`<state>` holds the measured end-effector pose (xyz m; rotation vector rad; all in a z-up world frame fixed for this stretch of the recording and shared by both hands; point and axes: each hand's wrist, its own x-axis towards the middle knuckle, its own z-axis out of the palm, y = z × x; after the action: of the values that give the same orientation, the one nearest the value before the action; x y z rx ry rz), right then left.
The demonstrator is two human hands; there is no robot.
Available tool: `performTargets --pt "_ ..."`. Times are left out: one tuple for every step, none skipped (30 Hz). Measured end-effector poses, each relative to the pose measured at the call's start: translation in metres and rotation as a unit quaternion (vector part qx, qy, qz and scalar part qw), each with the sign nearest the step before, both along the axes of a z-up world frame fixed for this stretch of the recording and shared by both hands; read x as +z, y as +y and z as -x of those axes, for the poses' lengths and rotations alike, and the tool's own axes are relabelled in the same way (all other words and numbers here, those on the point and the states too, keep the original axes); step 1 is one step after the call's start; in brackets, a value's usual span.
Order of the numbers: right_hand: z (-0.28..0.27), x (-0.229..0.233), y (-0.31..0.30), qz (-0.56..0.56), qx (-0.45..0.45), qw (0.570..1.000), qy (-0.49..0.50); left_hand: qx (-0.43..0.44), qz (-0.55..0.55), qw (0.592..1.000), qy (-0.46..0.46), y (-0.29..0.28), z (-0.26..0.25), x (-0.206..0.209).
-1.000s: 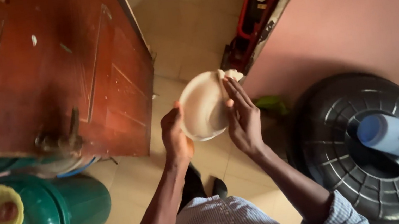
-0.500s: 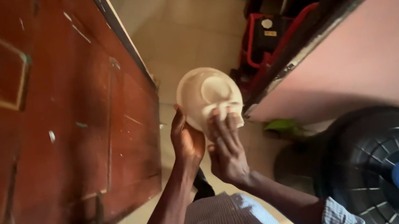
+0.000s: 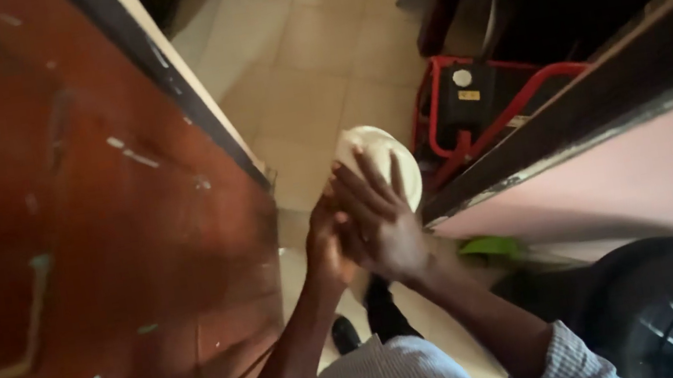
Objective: The person is wiping dishes with a napkin and arranging them on a dining table.
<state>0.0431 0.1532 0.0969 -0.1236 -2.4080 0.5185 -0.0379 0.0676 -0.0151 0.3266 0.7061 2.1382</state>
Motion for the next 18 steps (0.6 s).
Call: performTargets --pt "0.008 -0.005 0.01 0.001 0.001 1.0 -0.004 0.001 0.001 1.0 -0.004 0.013 0.014 -0.005" --pt "0.014 -0.011 0.019 0.002 0.017 1.0 0.004 -0.028 -0.022 0.991 -0.126 0.024 0.026 -0.011" --pt "0.02 -0.015 0.028 0.004 0.033 0.999 0.012 -0.055 -0.046 0.966 -0.247 0.035 0.037 -0.015" --pt "0.023 -0.025 0.039 0.0 0.036 0.999 0.015 -0.053 -0.05 0.967 -0.244 0.047 0.046 -0.005" --pt "0.027 -0.034 0.051 -0.029 0.044 0.999 0.004 -0.008 -0.005 0.977 -0.215 0.059 0.056 0.005" --pt "0.032 -0.044 0.061 -0.055 0.053 0.997 -0.009 0.039 0.043 0.98 -0.188 0.068 0.067 0.014" --pt "0.041 -0.05 0.074 -0.056 0.056 0.997 -0.011 0.042 0.041 0.98 -0.19 0.081 0.082 0.012" --pt "0.047 -0.057 0.085 -0.073 0.057 0.996 -0.011 0.067 0.055 0.981 -0.173 0.091 0.095 0.01" --pt "0.05 -0.062 0.095 -0.09 0.058 0.994 -0.011 0.092 0.069 0.981 -0.157 0.102 0.105 0.01" --pt "0.052 -0.072 0.113 -0.092 0.06 0.994 -0.008 0.094 0.067 0.981 -0.154 0.115 0.111 0.019" --pt "0.055 -0.082 0.13 -0.094 0.047 0.994 0.021 0.087 0.031 0.98 -0.175 0.129 0.117 0.029" --pt "0.052 -0.096 0.142 -0.093 0.034 0.994 0.043 0.08 0.0 0.976 -0.202 0.138 0.118 0.034" --pt "0.054 -0.088 0.149 -0.091 0.034 0.994 0.04 0.08 0.002 0.975 -0.205 0.145 0.117 0.027" --pt "0.058 -0.078 0.159 -0.075 0.025 0.996 0.046 0.083 -0.023 0.974 -0.209 0.156 0.119 0.022" --pt "0.063 -0.068 0.169 -0.059 0.015 0.997 0.052 0.086 -0.048 0.972 -0.214 0.166 0.121 0.016" --pt "0.069 -0.068 0.179 -0.06 0.013 0.997 0.052 0.083 -0.048 0.972 -0.213 0.177 0.124 0.009" --pt "0.075 -0.068 0.188 -0.047 -0.015 0.996 0.076 0.087 -0.067 0.965 -0.24 0.187 0.127 0.001" --pt "0.08 -0.069 0.196 -0.032 -0.043 0.994 0.099 0.091 -0.083 0.955 -0.268 0.196 0.128 -0.007"
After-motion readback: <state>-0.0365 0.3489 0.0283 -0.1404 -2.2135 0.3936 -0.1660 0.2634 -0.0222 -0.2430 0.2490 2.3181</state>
